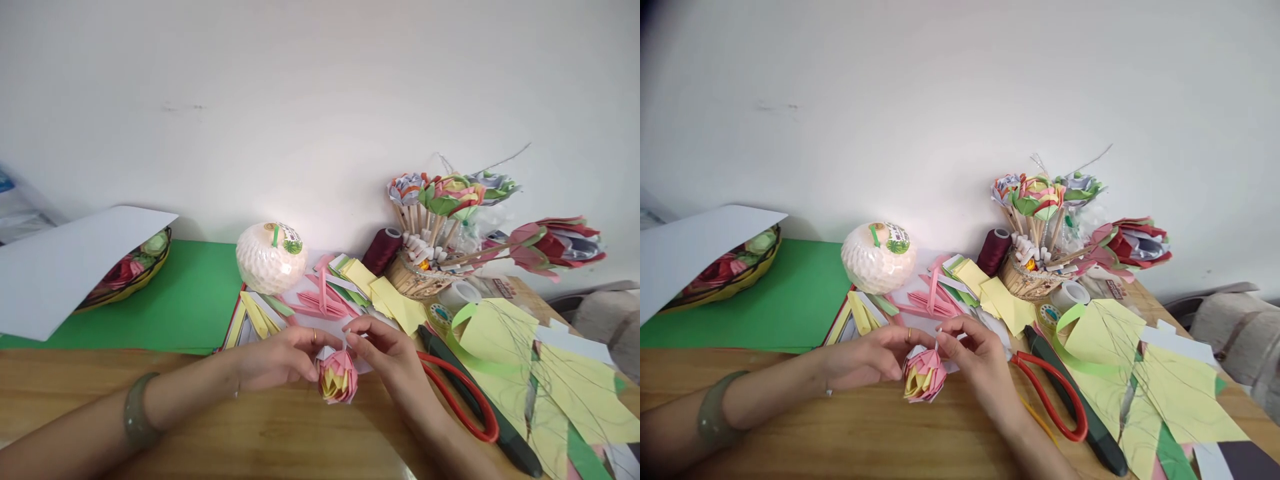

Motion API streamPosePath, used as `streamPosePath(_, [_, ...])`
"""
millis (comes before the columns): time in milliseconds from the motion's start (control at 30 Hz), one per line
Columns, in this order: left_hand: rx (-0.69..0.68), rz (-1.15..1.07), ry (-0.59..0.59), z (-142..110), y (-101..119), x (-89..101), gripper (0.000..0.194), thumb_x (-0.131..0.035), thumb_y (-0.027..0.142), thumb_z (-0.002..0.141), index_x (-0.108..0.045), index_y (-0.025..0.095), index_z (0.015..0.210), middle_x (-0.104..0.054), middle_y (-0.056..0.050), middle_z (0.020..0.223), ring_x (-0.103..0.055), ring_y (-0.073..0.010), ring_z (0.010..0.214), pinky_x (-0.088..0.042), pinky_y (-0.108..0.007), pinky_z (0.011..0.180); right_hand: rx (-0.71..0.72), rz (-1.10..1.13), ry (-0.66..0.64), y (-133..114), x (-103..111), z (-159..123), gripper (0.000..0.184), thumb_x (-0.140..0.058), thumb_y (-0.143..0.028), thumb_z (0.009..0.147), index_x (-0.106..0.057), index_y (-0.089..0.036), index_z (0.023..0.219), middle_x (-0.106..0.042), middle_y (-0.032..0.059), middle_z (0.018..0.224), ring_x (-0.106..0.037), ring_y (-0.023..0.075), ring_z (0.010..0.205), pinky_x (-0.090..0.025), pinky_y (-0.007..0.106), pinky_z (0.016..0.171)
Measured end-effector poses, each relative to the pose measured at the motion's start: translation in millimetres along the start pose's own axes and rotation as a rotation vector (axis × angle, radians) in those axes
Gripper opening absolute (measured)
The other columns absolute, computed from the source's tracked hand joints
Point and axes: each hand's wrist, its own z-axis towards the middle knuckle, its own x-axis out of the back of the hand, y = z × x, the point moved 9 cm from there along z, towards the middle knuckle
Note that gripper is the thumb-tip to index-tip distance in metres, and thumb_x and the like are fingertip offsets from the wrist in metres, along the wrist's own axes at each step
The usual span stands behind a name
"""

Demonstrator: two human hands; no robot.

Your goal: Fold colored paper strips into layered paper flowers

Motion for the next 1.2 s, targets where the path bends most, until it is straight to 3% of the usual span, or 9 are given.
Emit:
streamPosePath(67, [-0.013,0.008,0.034,2,1,2.5,0.032,-0.069,0.022,0.059,-0.066,0.014,0.089,-0.066,-0.004,0.086,-0.059,-0.0183,0.086,-0.042,-0.033,0.083,0.001,-0.044,-0.001,1,-1,0,0.026,-0.067,-0.043,0.072,-0.064,-0.016,0.074,-0.058,0.0006,0.068,-0.052,0.0131,0.059,-0.042,0.023,0.054])
streamPosePath(133, [-0.067,0.066,0.154,3,4,12.5,0.028,-0.064,0.034,0.067,-0.068,0.012,0.085,-0.068,-0.007,0.087,-0.06,-0.0206,0.089,-0.041,-0.036,0.087,0.016,-0.094,0.008,2,-2,-1,0.023,-0.065,-0.04,0.075,-0.066,-0.017,0.076,-0.062,0.002,0.072,-0.055,0.0147,0.064,-0.044,0.024,0.057])
streamPosePath(200, [-0.119,0.202,0.3,2,7,25.1,0.028,-0.06,0.038,0.074,-0.068,0.013,0.083,-0.069,-0.008,0.088,-0.06,-0.0213,0.091,-0.041,-0.036,0.088,0.022,-0.144,0.019,3,-2,-1,0.02,-0.063,-0.037,0.077,-0.067,-0.018,0.078,-0.065,0.0029,0.076,-0.058,0.0167,0.07,-0.045,0.025,0.061])
streamPosePath(267, [-0.143,0.345,0.372,1,9,31.8,0.026,-0.059,0.038,0.076,-0.069,0.013,0.08,-0.07,-0.006,0.084,-0.06,-0.0213,0.089,-0.042,-0.036,0.086,0.015,-0.184,0.021,6,-4,-2,0.019,-0.061,-0.035,0.079,-0.069,-0.018,0.079,-0.068,0.0033,0.077,-0.06,0.0181,0.072,-0.046,0.026,0.064])
streamPosePath(367, [-0.168,0.469,0.371,2,12,33.8,0.017,-0.063,0.029,0.073,-0.07,0.014,0.074,-0.069,-0.003,0.075,-0.06,-0.0186,0.077,-0.043,-0.032,0.078,0.008,-0.229,0.039,9,-4,-3,0.018,-0.061,-0.033,0.079,-0.069,-0.018,0.076,-0.069,0.0025,0.075,-0.06,0.0178,0.07,-0.046,0.026,0.064])
streamPosePath(533, [-0.208,0.497,0.404,-1,19,35.3,0.01,-0.068,0.024,0.066,-0.069,0.015,0.07,-0.067,-0.001,0.069,-0.056,-0.0153,0.07,-0.041,-0.028,0.07,0.009,-0.238,0.069,8,-3,-3,0.018,-0.062,-0.033,0.077,-0.064,-0.017,0.068,-0.063,0.0007,0.066,-0.054,0.0152,0.063,-0.042,0.026,0.061])
streamPosePath(833, [-0.204,0.378,0.426,-1,19,34.9,0.006,-0.064,0.02,0.062,-0.064,0.014,0.062,-0.058,0.003,0.058,-0.049,-0.0101,0.057,-0.036,-0.025,0.061,-0.107,0.048,-0.178,20,-22,3,0.027,-0.069,-0.04,0.069,-0.059,-0.016,0.075,-0.058,-0.0013,0.067,-0.054,0.0116,0.06,-0.044,0.024,0.058])
streamPosePath(1200, [-0.157,0.393,0.432,-1,16,35.8,0.011,-0.067,0.017,0.058,-0.058,0.013,0.064,-0.056,0.004,0.058,-0.048,-0.008,0.054,-0.035,-0.022,0.052,-0.125,-0.004,-0.176,24,-25,1,0.022,-0.07,-0.033,0.069,-0.058,-0.015,0.069,-0.055,-0.0031,0.061,-0.049,0.0097,0.057,-0.04,0.023,0.055])
